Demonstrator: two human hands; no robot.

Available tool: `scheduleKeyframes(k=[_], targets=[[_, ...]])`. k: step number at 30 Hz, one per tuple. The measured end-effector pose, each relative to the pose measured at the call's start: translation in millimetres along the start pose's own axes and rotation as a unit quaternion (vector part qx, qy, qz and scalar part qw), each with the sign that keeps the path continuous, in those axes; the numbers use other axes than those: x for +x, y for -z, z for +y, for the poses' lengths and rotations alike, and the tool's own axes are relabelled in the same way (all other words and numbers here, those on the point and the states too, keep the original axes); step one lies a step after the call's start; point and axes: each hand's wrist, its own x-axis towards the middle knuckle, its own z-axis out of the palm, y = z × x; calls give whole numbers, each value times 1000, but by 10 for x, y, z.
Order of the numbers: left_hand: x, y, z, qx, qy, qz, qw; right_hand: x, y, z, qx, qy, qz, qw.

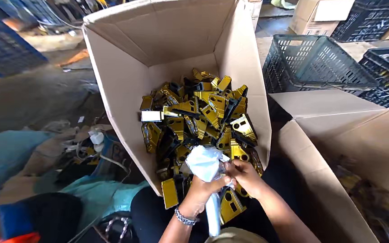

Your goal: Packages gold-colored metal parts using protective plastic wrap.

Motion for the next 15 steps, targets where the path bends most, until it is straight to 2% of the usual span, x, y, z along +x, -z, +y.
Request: scheduleKeyframes(k=[3,4,6,8,9,10,11,12,13,14,15], targets=[[-4,122,16,34,37,31,998,-86,175,81,86,-47,-115,989],[-10,138,30,79,22,42,996,-83,176,103,91,-64,-116,987],[33,232,24,217,-64,74,971,-67,126,117,95,-85,-91,988],[155,455,-21,354,-163,175,904,-76,82,115,127,-86,-66,986],[211,560,-28,368,-185,226,882,-84,64,110,142,-80,-52,985],[229,616,-1,345,-187,241,888,-84,44,96,151,-75,-38,985],[177,580,68,285,-160,207,922,-79,17,81,141,-68,-35,987],[74,483,122,212,-115,134,961,-86,-19,66,105,-60,-52,991],[-32,354,134,151,-68,53,985,-105,-63,44,48,-48,-89,994],[-100,241,119,116,-36,-13,993,-112,-101,-5,-18,-34,-134,990],[-111,181,88,106,-27,-40,993,-90,-120,-87,-77,-32,-164,983]])
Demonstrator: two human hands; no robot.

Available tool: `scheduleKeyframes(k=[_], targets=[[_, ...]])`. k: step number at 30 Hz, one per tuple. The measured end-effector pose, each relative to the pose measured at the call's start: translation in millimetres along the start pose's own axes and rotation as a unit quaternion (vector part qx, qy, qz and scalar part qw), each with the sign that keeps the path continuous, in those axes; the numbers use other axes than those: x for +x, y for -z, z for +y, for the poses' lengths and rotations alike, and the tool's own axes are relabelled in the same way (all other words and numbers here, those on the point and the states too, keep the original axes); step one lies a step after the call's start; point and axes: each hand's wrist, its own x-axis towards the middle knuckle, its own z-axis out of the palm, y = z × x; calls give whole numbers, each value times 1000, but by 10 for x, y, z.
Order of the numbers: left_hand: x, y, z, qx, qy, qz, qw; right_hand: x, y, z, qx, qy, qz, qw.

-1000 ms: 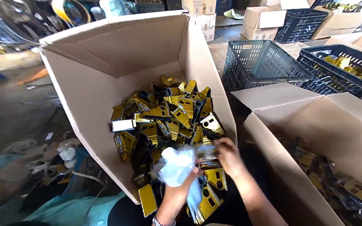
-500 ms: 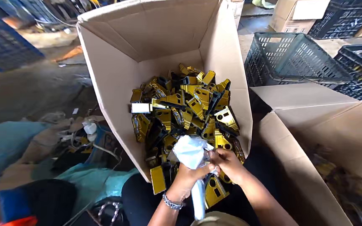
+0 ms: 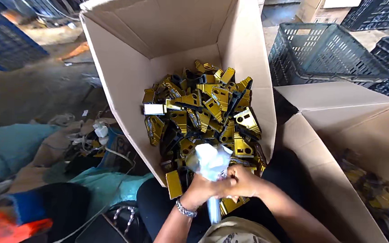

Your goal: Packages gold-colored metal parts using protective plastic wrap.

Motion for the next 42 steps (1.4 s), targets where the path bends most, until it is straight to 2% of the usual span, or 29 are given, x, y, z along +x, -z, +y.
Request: scheduleKeyframes(k=[3,6,7,9,11,12,14,16,19,21,25,27,29,32,33,35,37,39,42], targets=[[130,28,29,26,-14,67,997,147,137,-208,-99,-1,-18,995],[289,86,160,7,-31,116,993,320,143,-234,-12,58,13,998],[319,110,212,-9,-38,116,993,369,114,-246,34,79,43,995],[331,183,284,-17,-53,100,993,465,76,-264,78,109,153,979],[298,282,266,56,-95,119,987,554,138,-186,70,136,243,958],[277,364,213,127,-133,155,971,551,176,-122,42,132,237,962],[226,606,80,230,-199,245,921,488,183,12,-31,51,139,988],[171,782,33,222,-191,330,897,543,-20,197,-141,-61,44,987],[104,792,1,155,-170,386,893,749,-481,406,-317,-168,-83,930],[81,763,-15,122,-172,403,891,831,-556,366,-356,-195,-122,906],[3,739,27,71,-148,398,903,729,-145,334,-198,-160,-54,965],[-13,702,41,39,-132,376,916,493,133,311,-124,-113,17,986],[30,633,27,21,-130,360,924,285,387,271,-48,-65,146,986],[107,465,-9,1,-86,335,938,136,561,121,141,28,286,947],[146,394,-10,-3,-71,321,944,117,574,34,224,66,294,927],[209,227,14,-9,-38,287,957,90,541,-85,328,122,239,906],[215,31,100,-51,2,248,968,134,416,-129,339,136,175,914],[212,-134,201,-145,58,229,961,240,274,-163,323,116,151,927],[247,-135,215,-243,115,205,941,330,171,-210,360,151,178,904]])
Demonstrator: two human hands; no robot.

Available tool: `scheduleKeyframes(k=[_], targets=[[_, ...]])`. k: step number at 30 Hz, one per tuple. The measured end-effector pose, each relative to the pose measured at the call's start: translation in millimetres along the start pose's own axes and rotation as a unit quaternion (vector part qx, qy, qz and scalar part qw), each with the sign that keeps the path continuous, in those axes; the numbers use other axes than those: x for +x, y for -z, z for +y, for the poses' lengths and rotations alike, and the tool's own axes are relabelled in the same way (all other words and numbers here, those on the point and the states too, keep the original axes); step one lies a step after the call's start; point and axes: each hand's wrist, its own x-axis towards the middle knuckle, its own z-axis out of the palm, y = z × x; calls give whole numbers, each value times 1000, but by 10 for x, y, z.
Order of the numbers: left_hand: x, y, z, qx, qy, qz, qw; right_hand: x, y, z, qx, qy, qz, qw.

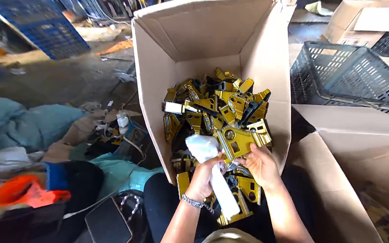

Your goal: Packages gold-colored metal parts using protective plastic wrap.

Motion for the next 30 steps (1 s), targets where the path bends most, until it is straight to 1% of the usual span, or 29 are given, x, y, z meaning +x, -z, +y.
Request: scheduleKeyframes(k=[2,3,4,5,6,7,8,9,10,12,14,15,16,17,18,19,20,21,22,23,25,27,29,30], targets=[[8,14,28,-17,17,-1,1000,-43,-10,22,-32,60,7,998],[1,25,42,-30,18,-3,999,-86,0,49,-81,98,-9,992],[-5,26,63,-49,18,-6,999,-121,17,88,-154,154,-33,975],[-7,22,89,-77,19,-14,997,-132,36,133,-235,230,-55,943],[6,29,119,-114,18,-27,993,-114,73,182,-297,308,-74,901],[30,44,165,-148,11,-37,988,-100,111,207,-343,365,-93,860],[56,56,231,-160,-4,-36,986,-111,145,201,-372,388,-118,835],[79,74,300,-147,-27,-28,988,-150,173,174,-401,381,-140,822],[105,80,344,-109,-48,-6,993,-191,193,130,-439,363,-144,810],[113,48,295,32,-119,34,992,-199,223,-2,-521,325,-102,782],[22,-50,153,153,-221,28,963,-89,264,-62,-575,339,-57,743],[-34,-111,57,182,-271,16,945,-53,257,-42,-591,348,-39,726],[-84,-157,-61,201,-318,-4,927,-49,222,6,-599,347,-25,721],[-116,-181,-188,209,-353,-25,912,-77,181,60,-590,326,-24,738],[-115,-195,-292,201,-365,-38,908,-106,164,116,-554,289,-29,780],[-87,-200,-356,185,-348,-42,918,-131,164,147,-472,216,-36,854],[-51,-181,-399,174,-326,-45,928,-154,175,148,-348,114,-36,930],[-28,-136,-440,177,-306,-52,934,-176,195,146,-231,24,-21,973],[-28,-91,-483,187,-290,-66,936,-191,196,147,-172,-18,3,985],[-46,-65,-521,193,-273,-82,939,-195,177,166,-159,-7,33,987],[-87,-21,-543,185,-241,-107,947,-172,183,233,-164,61,97,980],[-101,66,-441,161,-224,-119,954,-148,288,174,-152,107,149,971],[-134,252,-242,143,-216,-144,955,-166,530,-34,-46,152,168,973],[-153,368,-130,144,-198,-150,958,-189,689,-160,35,191,149,970]])
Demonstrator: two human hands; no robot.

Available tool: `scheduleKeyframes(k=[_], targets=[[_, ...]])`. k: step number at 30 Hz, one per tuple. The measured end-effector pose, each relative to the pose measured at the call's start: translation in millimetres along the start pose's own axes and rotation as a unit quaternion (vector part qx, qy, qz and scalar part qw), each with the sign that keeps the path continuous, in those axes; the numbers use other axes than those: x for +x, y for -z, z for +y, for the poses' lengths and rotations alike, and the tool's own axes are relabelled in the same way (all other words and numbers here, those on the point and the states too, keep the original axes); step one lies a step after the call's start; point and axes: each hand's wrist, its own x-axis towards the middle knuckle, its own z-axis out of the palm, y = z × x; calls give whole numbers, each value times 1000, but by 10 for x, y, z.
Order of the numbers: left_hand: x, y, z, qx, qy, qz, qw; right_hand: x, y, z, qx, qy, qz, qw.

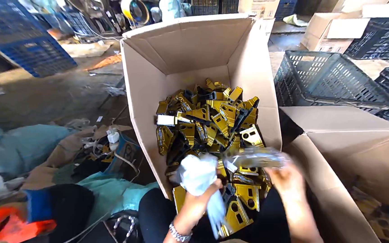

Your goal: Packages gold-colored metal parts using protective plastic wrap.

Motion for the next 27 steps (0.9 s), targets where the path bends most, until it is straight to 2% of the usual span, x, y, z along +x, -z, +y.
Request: scheduleKeyframes(k=[2,3,4,5,6,8,10,12,14,15,16,19,22,23,25,27], targets=[[19,137,129,20,43,31,998,211,181,-176,188,25,-63,980],[27,125,138,56,55,62,995,246,170,-175,167,-5,-91,982],[40,84,82,107,49,80,990,196,45,-122,63,-58,-96,992],[68,23,-17,153,20,82,985,93,-138,-30,-80,-117,-121,982],[105,-44,-120,183,-20,69,980,-29,-325,58,-211,-160,-186,946],[109,-150,-294,204,-63,52,976,-208,-548,213,-351,-134,-268,887],[80,-191,-313,194,-46,45,979,-210,-558,249,-380,-107,-237,888],[33,-234,-174,177,-18,46,983,-197,-485,245,-376,-152,-202,891],[55,-162,-189,202,-78,41,975,-263,-450,217,-318,-218,-237,892],[102,-122,-236,230,-113,34,966,-305,-465,206,-298,-223,-270,888],[135,-116,-272,232,-115,29,965,-343,-468,215,-297,-202,-291,887],[123,-230,-192,103,15,6,995,-332,-460,330,-352,-135,-223,899],[51,-318,-132,-25,123,-23,992,-347,-439,421,-378,-130,-153,904],[39,-319,-129,-45,146,-24,988,-365,-443,400,-367,-154,-148,905],[53,-243,-123,-27,158,7,987,-352,-381,271,-316,-229,-221,894],[93,-149,-114,17,144,62,987,-320,-315,169,-300,-280,-301,861]])
